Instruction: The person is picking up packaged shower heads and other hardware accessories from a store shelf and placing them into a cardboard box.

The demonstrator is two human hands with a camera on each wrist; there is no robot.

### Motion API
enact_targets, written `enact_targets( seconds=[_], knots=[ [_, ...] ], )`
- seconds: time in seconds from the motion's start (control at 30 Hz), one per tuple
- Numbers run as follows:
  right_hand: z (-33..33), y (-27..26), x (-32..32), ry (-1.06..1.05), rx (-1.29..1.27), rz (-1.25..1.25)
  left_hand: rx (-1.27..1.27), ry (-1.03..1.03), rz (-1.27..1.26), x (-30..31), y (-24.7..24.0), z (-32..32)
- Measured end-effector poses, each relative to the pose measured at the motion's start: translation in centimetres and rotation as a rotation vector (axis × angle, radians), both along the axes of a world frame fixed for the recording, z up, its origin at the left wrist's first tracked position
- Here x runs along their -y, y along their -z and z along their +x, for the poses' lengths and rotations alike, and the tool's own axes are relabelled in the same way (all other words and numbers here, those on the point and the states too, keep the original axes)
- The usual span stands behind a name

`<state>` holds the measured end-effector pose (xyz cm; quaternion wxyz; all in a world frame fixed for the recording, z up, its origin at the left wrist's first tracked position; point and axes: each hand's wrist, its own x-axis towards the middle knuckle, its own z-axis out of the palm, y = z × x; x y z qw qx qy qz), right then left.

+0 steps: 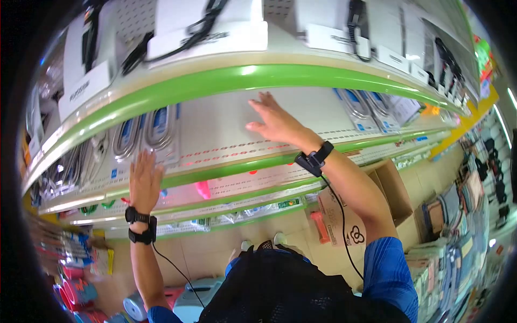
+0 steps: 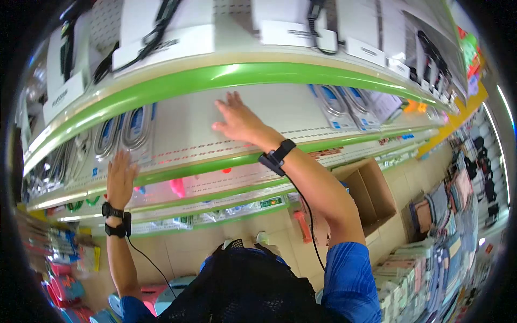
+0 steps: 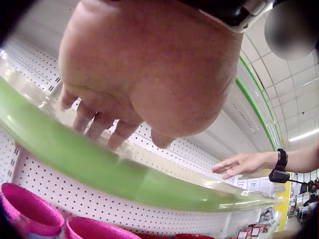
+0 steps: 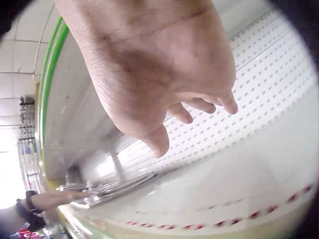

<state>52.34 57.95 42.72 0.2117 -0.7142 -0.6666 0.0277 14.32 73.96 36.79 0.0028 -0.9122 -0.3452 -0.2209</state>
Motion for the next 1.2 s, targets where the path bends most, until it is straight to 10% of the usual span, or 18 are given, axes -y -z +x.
enact_targets(
  seconds=[0.13, 0.4, 0.8, 1.2],
  knots=[
    [11.9, -0.1, 5.8, 0.224, 0.111, 0.276, -0.064, -0.048, -0.108, 0.9, 0.5, 1.0],
    [25.7, 2.1, 16.7, 0.896, 0.113, 0.003, -0.069, -0.089, -0.208, 0.7, -0.9, 2.0],
    [24.7, 3.7, 16.0, 0.697, -0.064, 0.010, -0.178, -0.260, -0.071, 3.9, -2.6, 4.9],
    [11.9, 3.5, 12.0, -0.033, -0.383, 0.222, -0.145, 0.357, -0.098, 12.9, -7.7, 25.1]
  ],
)
